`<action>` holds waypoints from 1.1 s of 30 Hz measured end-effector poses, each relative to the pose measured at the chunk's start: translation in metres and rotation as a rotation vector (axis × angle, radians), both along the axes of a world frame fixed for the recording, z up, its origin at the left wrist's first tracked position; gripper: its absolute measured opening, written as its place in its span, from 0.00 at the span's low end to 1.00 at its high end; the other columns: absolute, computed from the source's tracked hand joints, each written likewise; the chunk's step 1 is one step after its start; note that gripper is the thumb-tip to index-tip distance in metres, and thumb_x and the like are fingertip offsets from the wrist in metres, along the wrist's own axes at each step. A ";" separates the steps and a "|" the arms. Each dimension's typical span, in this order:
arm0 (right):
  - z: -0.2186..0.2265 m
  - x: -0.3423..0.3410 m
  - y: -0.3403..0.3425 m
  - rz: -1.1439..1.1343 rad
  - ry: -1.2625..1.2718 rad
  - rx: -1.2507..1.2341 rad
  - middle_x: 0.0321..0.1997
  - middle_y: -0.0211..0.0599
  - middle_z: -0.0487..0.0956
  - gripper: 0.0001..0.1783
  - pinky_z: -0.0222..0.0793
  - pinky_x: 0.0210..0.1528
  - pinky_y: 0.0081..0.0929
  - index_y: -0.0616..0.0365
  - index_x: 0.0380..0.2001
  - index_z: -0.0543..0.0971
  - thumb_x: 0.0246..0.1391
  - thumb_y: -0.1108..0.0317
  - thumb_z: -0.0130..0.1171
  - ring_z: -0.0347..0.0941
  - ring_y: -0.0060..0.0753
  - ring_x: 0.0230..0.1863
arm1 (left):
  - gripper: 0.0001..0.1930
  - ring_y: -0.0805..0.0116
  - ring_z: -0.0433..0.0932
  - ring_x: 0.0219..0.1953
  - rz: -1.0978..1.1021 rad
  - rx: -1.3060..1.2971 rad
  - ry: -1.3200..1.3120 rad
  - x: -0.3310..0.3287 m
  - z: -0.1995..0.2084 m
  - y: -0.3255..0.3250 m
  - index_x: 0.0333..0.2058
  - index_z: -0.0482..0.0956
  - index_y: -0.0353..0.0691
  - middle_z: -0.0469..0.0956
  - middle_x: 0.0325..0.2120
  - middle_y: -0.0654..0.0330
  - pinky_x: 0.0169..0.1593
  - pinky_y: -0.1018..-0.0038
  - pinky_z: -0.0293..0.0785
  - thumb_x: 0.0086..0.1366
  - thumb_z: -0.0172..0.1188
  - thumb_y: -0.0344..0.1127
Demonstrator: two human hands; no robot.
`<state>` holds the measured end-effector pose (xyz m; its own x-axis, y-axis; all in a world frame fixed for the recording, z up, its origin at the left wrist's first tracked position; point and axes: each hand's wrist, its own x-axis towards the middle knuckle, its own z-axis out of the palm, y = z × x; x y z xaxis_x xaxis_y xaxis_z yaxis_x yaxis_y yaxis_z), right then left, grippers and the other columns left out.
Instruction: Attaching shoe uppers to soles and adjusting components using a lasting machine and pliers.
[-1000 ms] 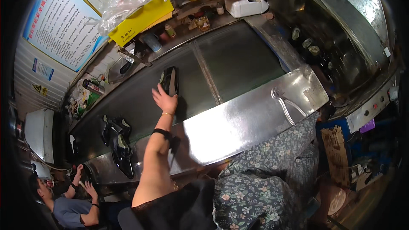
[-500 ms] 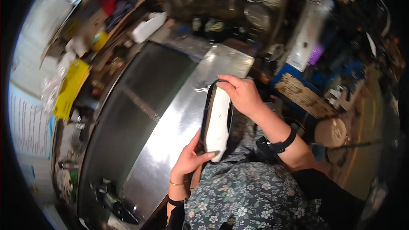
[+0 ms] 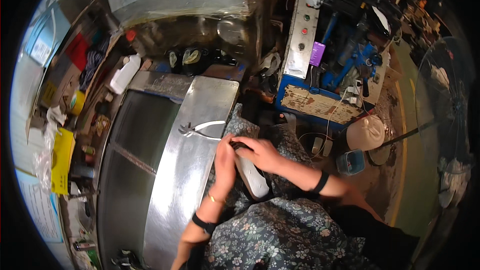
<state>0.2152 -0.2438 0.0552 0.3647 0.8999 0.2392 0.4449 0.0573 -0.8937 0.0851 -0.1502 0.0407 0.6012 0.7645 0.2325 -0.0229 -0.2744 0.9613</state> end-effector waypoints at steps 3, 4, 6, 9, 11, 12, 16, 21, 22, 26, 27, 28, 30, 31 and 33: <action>-0.016 -0.021 -0.031 -0.108 0.132 -0.062 0.43 0.54 0.79 0.21 0.72 0.45 0.42 0.60 0.55 0.71 0.61 0.63 0.55 0.78 0.55 0.46 | 0.28 0.52 0.64 0.62 -0.025 0.118 0.210 -0.005 0.003 0.000 0.59 0.64 0.32 0.65 0.59 0.45 0.66 0.63 0.56 0.63 0.61 0.35; -0.023 -0.018 -0.038 -0.083 0.089 -0.212 0.42 0.55 0.79 0.21 0.71 0.45 0.43 0.61 0.55 0.71 0.62 0.64 0.53 0.78 0.55 0.46 | 0.27 0.55 0.64 0.62 0.000 0.008 0.296 -0.005 0.002 0.006 0.59 0.65 0.31 0.66 0.58 0.46 0.66 0.64 0.57 0.63 0.61 0.33; -0.036 -0.005 -0.041 -0.030 0.310 -0.333 0.36 0.55 0.79 0.14 0.72 0.40 0.35 0.64 0.46 0.76 0.61 0.67 0.53 0.79 0.35 0.37 | 0.24 0.66 0.71 0.53 -0.123 -0.110 0.187 -0.006 -0.001 0.018 0.58 0.66 0.32 0.73 0.52 0.53 0.57 0.73 0.68 0.64 0.59 0.30; -0.051 0.015 -0.031 0.131 0.527 -0.046 0.36 0.33 0.82 0.14 0.71 0.38 0.27 0.65 0.43 0.78 0.62 0.65 0.54 0.74 0.22 0.36 | 0.20 0.74 0.74 0.43 -0.159 -0.708 -0.055 -0.007 -0.005 0.024 0.56 0.68 0.40 0.76 0.44 0.61 0.46 0.78 0.73 0.66 0.58 0.29; -0.057 0.009 -0.028 -0.029 0.942 -0.446 0.43 0.34 0.82 0.26 0.69 0.48 0.28 0.61 0.46 0.80 0.67 0.49 0.44 0.76 0.29 0.43 | 0.20 0.75 0.74 0.43 -0.141 -0.717 -0.011 -0.010 -0.009 0.019 0.55 0.68 0.39 0.75 0.43 0.62 0.46 0.78 0.73 0.65 0.59 0.29; -0.060 0.005 -0.025 -0.129 1.153 -0.646 0.45 0.37 0.81 0.31 0.68 0.51 0.30 0.60 0.47 0.80 0.68 0.44 0.40 0.76 0.32 0.46 | 0.20 0.75 0.73 0.42 -0.132 -0.726 0.095 -0.012 -0.011 0.016 0.55 0.68 0.39 0.75 0.43 0.63 0.46 0.78 0.72 0.65 0.59 0.28; -0.062 -0.022 -0.023 0.073 0.377 -0.636 0.49 0.61 0.78 0.37 0.65 0.56 0.41 0.63 0.55 0.73 0.69 0.42 0.25 0.73 0.59 0.54 | 0.19 0.75 0.72 0.41 -0.119 -0.620 0.000 -0.008 -0.023 0.013 0.53 0.69 0.38 0.75 0.40 0.63 0.46 0.79 0.70 0.64 0.60 0.27; -0.053 -0.013 -0.004 -0.008 -0.653 -0.381 0.18 0.41 0.77 0.19 0.73 0.21 0.38 0.63 0.24 0.75 0.62 0.61 0.46 0.78 0.41 0.21 | 0.18 0.76 0.72 0.39 -0.111 -0.580 0.116 0.010 -0.034 0.027 0.52 0.68 0.36 0.76 0.38 0.62 0.42 0.80 0.70 0.64 0.59 0.27; -0.051 -0.010 -0.003 -0.017 -0.642 -0.469 0.18 0.41 0.77 0.19 0.73 0.21 0.38 0.63 0.24 0.75 0.62 0.61 0.46 0.78 0.41 0.21 | 0.18 0.76 0.72 0.39 -0.094 -0.580 0.132 0.014 -0.034 0.027 0.52 0.68 0.36 0.76 0.38 0.62 0.42 0.80 0.70 0.64 0.59 0.27; -0.050 0.000 -0.026 0.168 -0.794 -0.493 0.37 0.52 0.80 0.19 0.76 0.30 0.36 0.66 0.40 0.76 0.65 0.58 0.46 0.80 0.44 0.30 | 0.18 0.76 0.73 0.38 -0.146 -0.568 0.222 0.026 -0.030 0.024 0.52 0.68 0.36 0.76 0.37 0.61 0.42 0.81 0.70 0.64 0.60 0.27; -0.051 0.000 -0.037 0.170 -0.241 -0.581 0.45 0.55 0.77 0.23 0.74 0.39 0.36 0.66 0.52 0.69 0.66 0.56 0.45 0.79 0.45 0.39 | 0.18 0.76 0.73 0.39 -0.150 -0.515 0.219 0.028 -0.028 0.025 0.52 0.68 0.37 0.76 0.38 0.62 0.43 0.80 0.70 0.64 0.60 0.28; -0.053 -0.002 -0.047 0.123 0.298 -0.644 0.53 0.58 0.74 0.30 0.72 0.49 0.36 0.65 0.63 0.62 0.68 0.54 0.44 0.77 0.46 0.47 | 0.18 0.75 0.73 0.40 -0.143 -0.504 0.274 0.028 -0.026 0.025 0.52 0.69 0.38 0.76 0.38 0.63 0.44 0.80 0.70 0.65 0.59 0.28; -0.057 -0.007 -0.055 0.181 0.448 -0.449 0.60 0.53 0.70 0.36 0.63 0.60 0.32 0.65 0.69 0.49 0.68 0.55 0.45 0.68 0.38 0.59 | 0.16 0.73 0.74 0.43 -0.166 -0.472 0.248 0.023 -0.026 0.028 0.52 0.70 0.38 0.76 0.41 0.62 0.48 0.77 0.70 0.67 0.57 0.32; -0.058 -0.008 -0.055 0.145 0.535 -0.477 0.60 0.53 0.70 0.36 0.63 0.59 0.31 0.65 0.69 0.49 0.68 0.54 0.45 0.68 0.38 0.59 | 0.18 0.72 0.75 0.44 -0.220 -0.627 0.068 0.018 -0.027 0.030 0.54 0.69 0.36 0.77 0.42 0.61 0.50 0.75 0.71 0.68 0.55 0.35; -0.057 -0.014 -0.045 0.086 0.589 -0.401 0.60 0.56 0.70 0.38 0.64 0.59 0.33 0.68 0.68 0.49 0.67 0.51 0.45 0.69 0.42 0.58 | 0.25 0.64 0.74 0.51 -0.296 -0.968 -0.508 0.009 -0.030 0.031 0.59 0.66 0.33 0.76 0.49 0.56 0.58 0.69 0.67 0.72 0.47 0.45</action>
<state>0.2012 -0.2885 -0.0017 0.2548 0.9085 -0.3311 -0.1094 -0.3131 -0.9434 0.0942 -0.1189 0.0102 0.7929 0.5992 -0.1107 -0.4118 0.6609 0.6273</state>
